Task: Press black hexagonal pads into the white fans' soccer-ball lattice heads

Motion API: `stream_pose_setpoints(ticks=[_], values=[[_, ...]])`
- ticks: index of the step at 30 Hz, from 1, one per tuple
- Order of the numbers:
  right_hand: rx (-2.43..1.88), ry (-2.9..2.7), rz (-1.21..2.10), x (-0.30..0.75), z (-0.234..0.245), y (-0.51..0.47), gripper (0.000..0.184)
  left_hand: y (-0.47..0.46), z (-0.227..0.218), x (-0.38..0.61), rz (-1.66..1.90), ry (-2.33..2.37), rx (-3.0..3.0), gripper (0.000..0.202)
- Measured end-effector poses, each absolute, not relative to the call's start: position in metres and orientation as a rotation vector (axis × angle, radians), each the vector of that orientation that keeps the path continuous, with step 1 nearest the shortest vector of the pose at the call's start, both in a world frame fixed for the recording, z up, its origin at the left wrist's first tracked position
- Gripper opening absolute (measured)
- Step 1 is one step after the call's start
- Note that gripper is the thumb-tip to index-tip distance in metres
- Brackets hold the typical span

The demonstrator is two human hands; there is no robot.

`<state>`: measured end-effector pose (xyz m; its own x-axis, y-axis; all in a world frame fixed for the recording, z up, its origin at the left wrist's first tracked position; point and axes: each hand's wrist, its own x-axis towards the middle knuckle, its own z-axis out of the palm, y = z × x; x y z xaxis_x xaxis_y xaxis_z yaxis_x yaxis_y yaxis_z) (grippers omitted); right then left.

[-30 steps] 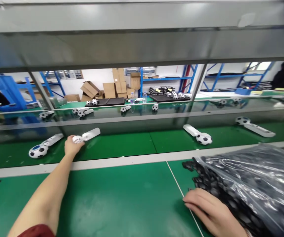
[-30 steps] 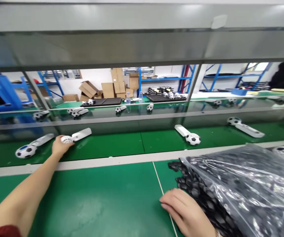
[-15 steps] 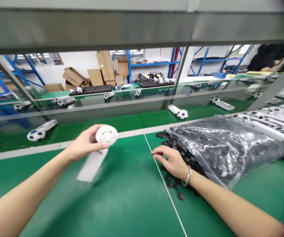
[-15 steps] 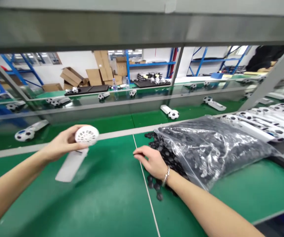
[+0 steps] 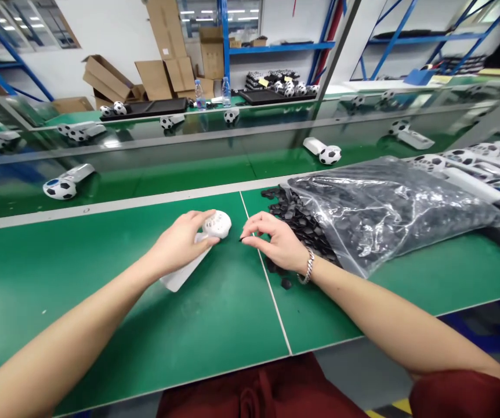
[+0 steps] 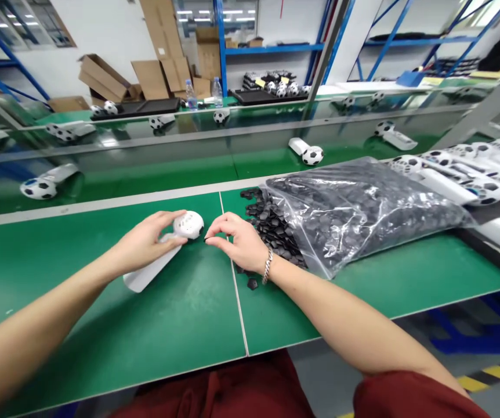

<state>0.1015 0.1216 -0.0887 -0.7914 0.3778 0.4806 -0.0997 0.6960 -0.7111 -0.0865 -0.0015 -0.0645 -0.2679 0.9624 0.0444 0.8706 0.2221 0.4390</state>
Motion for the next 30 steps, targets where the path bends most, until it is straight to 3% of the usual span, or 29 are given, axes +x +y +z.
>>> stream_pose_setpoints(ticks=[4,17,25,30], values=[[-0.209,-2.327,0.945,0.099,-0.094,0.119,0.001,-0.009,-0.073,-0.077,0.529,2.115,1.698,0.082],[-0.205,-2.349,1.038,0.094,-0.1,0.111,0.013,-0.004,-0.074,-0.058,0.583,2.118,1.764,0.063],[-0.406,-2.276,1.429,0.09,-0.108,0.108,0.044,-0.001,-0.072,-0.055,0.552,2.177,1.812,0.05],[-0.4,-2.339,1.35,0.091,-0.1,0.118,0.037,-0.001,-0.068,-0.053,0.514,2.171,1.789,0.05]])
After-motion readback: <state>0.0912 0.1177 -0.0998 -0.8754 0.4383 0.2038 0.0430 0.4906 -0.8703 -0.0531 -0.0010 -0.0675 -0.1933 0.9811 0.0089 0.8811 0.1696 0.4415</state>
